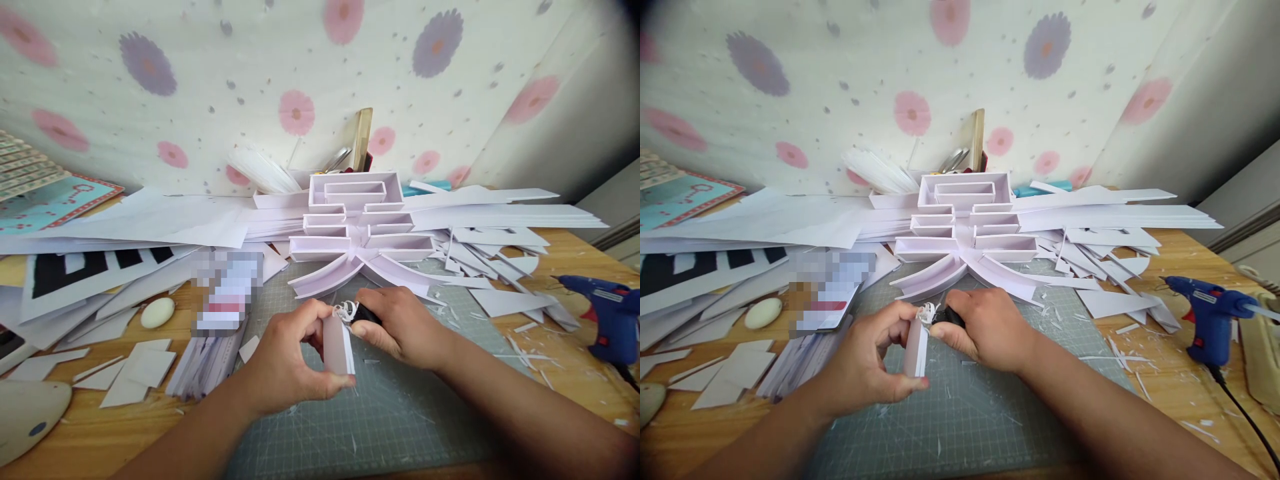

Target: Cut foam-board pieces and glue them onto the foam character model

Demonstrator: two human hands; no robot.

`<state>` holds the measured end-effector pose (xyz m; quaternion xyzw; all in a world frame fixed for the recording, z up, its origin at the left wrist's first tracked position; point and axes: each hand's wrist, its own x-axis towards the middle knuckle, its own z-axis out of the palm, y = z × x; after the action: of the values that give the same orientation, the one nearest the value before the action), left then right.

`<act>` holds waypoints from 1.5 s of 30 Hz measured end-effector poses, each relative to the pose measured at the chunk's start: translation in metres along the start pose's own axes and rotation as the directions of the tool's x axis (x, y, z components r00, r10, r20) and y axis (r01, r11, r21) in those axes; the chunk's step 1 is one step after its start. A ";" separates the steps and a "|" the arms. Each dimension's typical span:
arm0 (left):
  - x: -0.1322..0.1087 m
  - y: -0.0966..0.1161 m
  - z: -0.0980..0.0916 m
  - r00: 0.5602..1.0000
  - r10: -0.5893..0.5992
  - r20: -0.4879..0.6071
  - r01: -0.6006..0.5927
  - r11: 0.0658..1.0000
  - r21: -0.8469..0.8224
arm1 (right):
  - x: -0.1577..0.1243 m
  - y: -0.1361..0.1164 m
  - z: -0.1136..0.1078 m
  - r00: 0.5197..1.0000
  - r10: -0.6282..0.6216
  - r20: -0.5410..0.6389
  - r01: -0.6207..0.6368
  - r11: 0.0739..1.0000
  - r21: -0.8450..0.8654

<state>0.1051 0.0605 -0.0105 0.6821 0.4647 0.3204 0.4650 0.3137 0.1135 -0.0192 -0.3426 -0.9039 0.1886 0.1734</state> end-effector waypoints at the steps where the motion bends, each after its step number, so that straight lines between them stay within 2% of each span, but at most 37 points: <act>1: 0.000 0.001 0.000 1.000 0.004 0.011 -0.003 1.000 -0.005 | 0.001 0.001 0.000 1.000 0.011 -0.001 -0.011 1.000 -0.001; 5: -0.001 0.006 0.001 0.999 -0.001 0.052 0.000 1.000 0.014 | 0.002 0.005 -0.001 0.999 0.049 0.000 -0.049 0.997 0.055; 9: -0.001 0.008 0.001 0.999 -0.018 0.045 0.017 1.000 0.016 | 0.000 0.002 -0.005 0.999 0.034 -0.034 -0.025 0.974 0.227; 11: -0.001 0.007 0.000 0.999 -0.016 0.044 0.016 1.000 -0.002 | -0.002 -0.003 -0.007 0.999 0.013 -0.036 -0.004 0.970 0.244; 19: 0.001 0.001 -0.003 1.000 0.011 0.017 -0.009 0.997 -0.083 | -0.007 -0.018 -0.007 0.996 -0.086 -0.019 0.088 0.984 0.152; 23: 0.001 0.003 -0.004 1.000 0.008 0.022 -0.005 0.994 -0.111 | -0.007 -0.021 -0.009 0.996 -0.082 -0.018 0.084 0.988 0.129; 31: -0.001 0.005 -0.004 0.999 0.049 -0.011 -0.050 0.997 -0.064 | -0.009 -0.021 -0.011 0.998 -0.067 0.001 0.067 0.995 0.074; 40: -0.002 0.004 -0.004 0.994 0.095 -0.045 -0.093 0.995 0.042 | -0.006 -0.019 -0.009 0.995 -0.079 -0.054 0.079 0.997 -0.006; 45: -0.004 0.002 -0.004 0.995 0.092 -0.045 -0.089 0.995 0.048 | -0.006 -0.019 -0.009 0.999 -0.041 -0.027 0.041 0.999 -0.013</act>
<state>0.1012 0.0581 -0.0076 0.7052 0.4514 0.3464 0.4230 0.3109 0.0982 -0.0036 -0.3276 -0.9094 0.1745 0.1875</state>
